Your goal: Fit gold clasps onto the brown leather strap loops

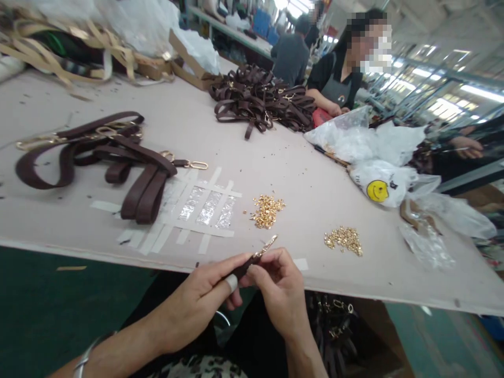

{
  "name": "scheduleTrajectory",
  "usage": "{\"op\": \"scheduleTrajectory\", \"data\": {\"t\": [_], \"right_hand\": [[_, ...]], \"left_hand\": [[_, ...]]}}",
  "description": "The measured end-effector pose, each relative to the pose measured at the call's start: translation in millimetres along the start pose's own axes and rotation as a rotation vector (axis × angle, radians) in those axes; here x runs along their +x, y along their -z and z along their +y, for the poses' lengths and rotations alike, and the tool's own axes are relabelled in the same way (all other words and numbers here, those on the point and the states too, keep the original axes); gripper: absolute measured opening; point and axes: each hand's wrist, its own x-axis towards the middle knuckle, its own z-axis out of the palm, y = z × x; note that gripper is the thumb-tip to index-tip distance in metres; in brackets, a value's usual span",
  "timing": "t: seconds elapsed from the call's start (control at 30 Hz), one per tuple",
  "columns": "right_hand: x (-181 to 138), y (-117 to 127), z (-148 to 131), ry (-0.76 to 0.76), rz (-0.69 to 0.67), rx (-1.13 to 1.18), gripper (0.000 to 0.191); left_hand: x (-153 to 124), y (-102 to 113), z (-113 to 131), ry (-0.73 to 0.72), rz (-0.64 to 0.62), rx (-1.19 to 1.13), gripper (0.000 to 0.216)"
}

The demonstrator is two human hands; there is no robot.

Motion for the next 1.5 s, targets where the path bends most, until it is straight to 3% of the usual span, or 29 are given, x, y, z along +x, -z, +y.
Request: {"op": "scheduleTrajectory", "data": {"t": [0.07, 0.2, 0.33, 0.53, 0.73, 0.8, 0.87, 1.0, 1.13, 1.23, 1.5], "right_hand": [[9, 29, 1, 0.098, 0.095, -0.257, 0.019], [40, 113, 7, 0.226, 0.492, -0.884, 0.030], [69, 172, 15, 0.170, 0.505, -1.089, 0.032], [86, 185, 18, 0.111, 0.374, -1.255, 0.031], [96, 199, 8, 0.041, 0.286, -1.208, 0.029], [94, 192, 6, 0.032, 0.307, -1.153, 0.029], [82, 168, 4, 0.114, 0.343, -0.990, 0.030], [39, 85, 5, 0.356, 0.266, -0.431, 0.022], [14, 19, 12, 0.516, 0.080, -0.253, 0.017], [15, 5, 17, 0.528, 0.072, -0.317, 0.015], [22, 14, 15, 0.476, 0.019, -0.384, 0.013]], "left_hand": [[2, -2, -1, 0.057, 0.013, -0.072, 0.049], [1, 4, 6, 0.115, 0.060, -0.071, 0.045], [-1, 10, 18, 0.117, 0.080, -0.056, 0.046], [2, 7, 23, 0.147, 0.122, -0.166, 0.037], [14, -4, 19, 0.171, 0.098, -0.435, 0.032], [17, -6, 18, 0.172, 0.130, -0.450, 0.030], [19, -7, 18, 0.158, 0.159, -0.451, 0.027], [23, -9, 17, 0.097, 0.211, -0.379, 0.020], [25, -9, 14, 0.024, 0.236, -0.315, 0.017], [23, -8, 10, -0.029, 0.242, -0.258, 0.016], [20, -8, 3, -0.107, 0.282, -0.144, 0.016]]}}
